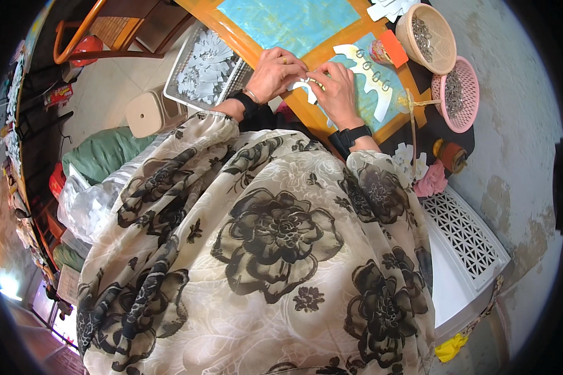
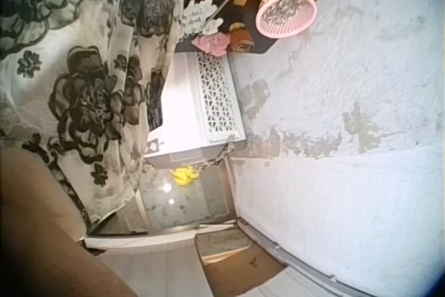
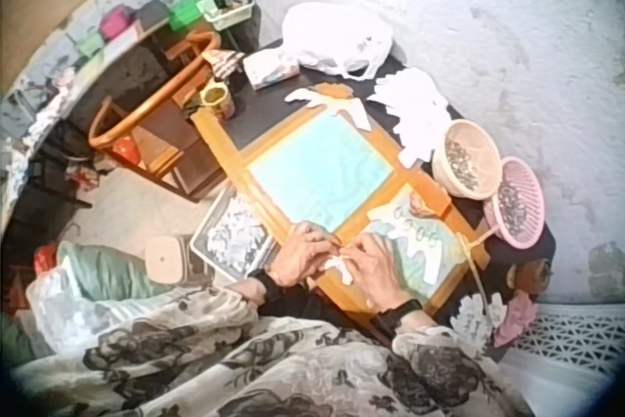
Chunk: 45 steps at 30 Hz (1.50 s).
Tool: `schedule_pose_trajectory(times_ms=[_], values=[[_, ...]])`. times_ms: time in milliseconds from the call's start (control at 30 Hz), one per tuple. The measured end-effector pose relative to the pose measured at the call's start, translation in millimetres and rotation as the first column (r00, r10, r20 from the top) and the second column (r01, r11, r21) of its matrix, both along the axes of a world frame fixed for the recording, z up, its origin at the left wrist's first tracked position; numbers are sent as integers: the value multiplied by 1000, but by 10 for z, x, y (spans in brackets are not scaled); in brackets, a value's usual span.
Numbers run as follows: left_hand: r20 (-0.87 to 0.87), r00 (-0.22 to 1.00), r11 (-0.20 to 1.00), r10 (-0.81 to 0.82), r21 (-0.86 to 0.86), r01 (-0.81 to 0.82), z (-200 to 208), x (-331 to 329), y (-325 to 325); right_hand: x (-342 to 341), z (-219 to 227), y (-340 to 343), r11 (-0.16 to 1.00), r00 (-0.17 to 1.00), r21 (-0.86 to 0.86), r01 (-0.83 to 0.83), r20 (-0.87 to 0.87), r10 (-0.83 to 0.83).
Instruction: Applying glue and attaching small decorative or functional eyelet pieces to shoe upper components.
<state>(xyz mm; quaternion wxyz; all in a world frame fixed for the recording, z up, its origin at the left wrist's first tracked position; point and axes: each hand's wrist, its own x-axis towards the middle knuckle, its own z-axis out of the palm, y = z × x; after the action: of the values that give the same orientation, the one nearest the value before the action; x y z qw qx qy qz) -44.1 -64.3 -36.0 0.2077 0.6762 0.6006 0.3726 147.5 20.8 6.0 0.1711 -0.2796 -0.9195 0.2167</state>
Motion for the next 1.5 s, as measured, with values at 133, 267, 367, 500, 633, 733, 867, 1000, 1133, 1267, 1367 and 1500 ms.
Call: schedule_pose_trajectory(times_ms=[133,267,367,500,633,733,867,1000,1133,1267,1367,1500], values=[[14,1000,1000,-1,-4,1,-6,5,10,1,-30,20,997,1000,74,-25,-9,26],[17,1000,1000,7,-9,-7,-12,-3,3,-10,-90,31,995,999,96,-38,-29,41],[9,1000,1000,1,-25,-1,-10,-6,2,-10,-111,31,996,997,91,-17,-68,24],[8,1000,1000,9,-8,-9,-29,-6,5,-1,-126,45,999,997,48,-2,-74,6],[10,1000,1000,-4,-18,4,-5,-11,-1,3,-87,36,1000,996,6,-28,-82,29],[4,1000,1000,6,-3,-6,-4,-8,-3,-8,-119,51,1000,995,5,-23,-97,24],[-4,1000,1000,12,-9,-12,-3,-7,-1,-11,-139,73,998,991,-63,3,-131,-11],[0,1000,1000,26,-11,-26,6,-2,-5,-17,-134,85,998,993,-63,7,-121,-14],[5,1000,1000,24,18,-24,-9,-17,-2,-12,-107,108,998,996,-48,-42,-83,38],[-7,1000,1000,22,16,-22,8,-23,2,31,-17,168,993,991,12,-122,-50,122],[7,1000,1000,24,5,-24,-6,-22,5,26,40,212,976,981,98,-193,7,193],[14,999,999,39,21,-39,-12,-15,11,4,62,244,931,959,234,-280,33,280]])
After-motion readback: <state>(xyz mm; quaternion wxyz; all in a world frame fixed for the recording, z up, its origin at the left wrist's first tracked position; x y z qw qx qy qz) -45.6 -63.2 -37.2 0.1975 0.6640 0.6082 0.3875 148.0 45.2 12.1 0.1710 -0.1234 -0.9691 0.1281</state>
